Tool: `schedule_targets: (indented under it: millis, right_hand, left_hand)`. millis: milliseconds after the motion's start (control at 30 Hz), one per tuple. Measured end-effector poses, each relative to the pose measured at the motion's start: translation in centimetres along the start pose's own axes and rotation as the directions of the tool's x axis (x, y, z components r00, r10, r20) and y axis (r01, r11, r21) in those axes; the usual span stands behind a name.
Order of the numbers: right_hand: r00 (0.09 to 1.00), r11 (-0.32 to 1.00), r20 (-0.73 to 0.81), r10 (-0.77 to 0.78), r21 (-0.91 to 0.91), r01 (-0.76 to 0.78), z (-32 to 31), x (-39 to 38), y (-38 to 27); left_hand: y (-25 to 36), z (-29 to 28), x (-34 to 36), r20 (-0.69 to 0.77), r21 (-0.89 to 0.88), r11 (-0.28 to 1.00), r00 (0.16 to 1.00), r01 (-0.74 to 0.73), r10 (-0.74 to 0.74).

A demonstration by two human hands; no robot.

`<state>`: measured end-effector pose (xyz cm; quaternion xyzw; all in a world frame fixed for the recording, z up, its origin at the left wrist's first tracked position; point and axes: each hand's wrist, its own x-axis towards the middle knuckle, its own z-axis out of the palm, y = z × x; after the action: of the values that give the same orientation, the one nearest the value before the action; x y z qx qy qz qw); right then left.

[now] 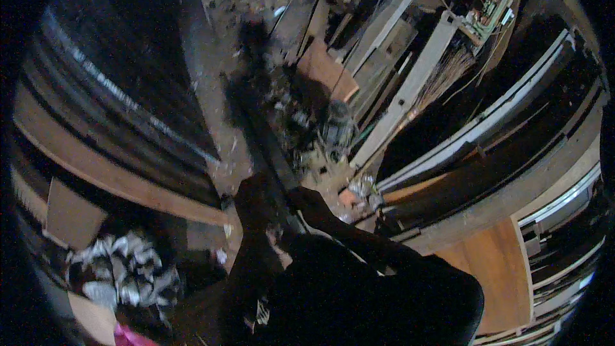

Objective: The person marks a wooden plank with a square and pencil, then retrieves a hand saw to cut a piece of wood. They clamp the wood to a workbench and use a circular saw to cut several planks, followed by sanding the cut pieces with an electric sander.

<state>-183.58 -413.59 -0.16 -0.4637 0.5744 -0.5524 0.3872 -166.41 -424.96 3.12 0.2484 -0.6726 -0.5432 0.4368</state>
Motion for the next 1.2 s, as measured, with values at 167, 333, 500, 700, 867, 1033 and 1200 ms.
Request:
schedule_targets:
  millis: [167,333,500,700,867,1033,1200]
  right_hand:
    - [0.953,0.940,-0.253,-0.163,-0.332,0.073,-6.5,13.8,6.6]
    - [0.926,0.910,-0.345,-0.155,-0.414,-0.002,-6.7,23.8,8.3]
    - [0.891,0.887,-0.448,-0.075,-0.438,-0.146,-8.1,30.2,10.7]
    - [0.613,0.925,-0.788,-0.047,-0.266,-0.271,-14.9,35.6,21.1]
    - [0.479,0.964,-0.838,0.262,0.208,-0.164,-16.3,50.2,15.5]
    - [0.376,0.979,-0.923,-0.085,-0.147,-0.140,-24.7,56.7,19.5]
    - [0.418,0.937,-0.893,-0.164,-0.273,-0.215,-33.7,61.9,14.3]
  left_hand:
    - [-10.8,-4.6,9.9,-0.003,0.081,0.991,0.995,0.104,-0.104]
    - [-14.6,-15.1,14.2,-0.240,-0.108,0.834,0.800,0.541,-0.550]
    - [-19.0,-22.3,22.4,-0.350,-0.233,0.763,0.680,0.603,-0.644]
    - [-28.1,-22.6,42.7,-0.186,-0.249,0.769,0.750,0.589,-0.635]
    - [-32.3,-18.6,65.2,0.102,-0.154,0.839,0.853,0.522,-0.512]
    - [-31.8,-5.1,81.6,0.482,0.089,0.948,0.820,0.305,-0.309]
    - [-27.3,6.6,88.2,0.803,-0.088,0.979,0.595,0.182,-0.039]
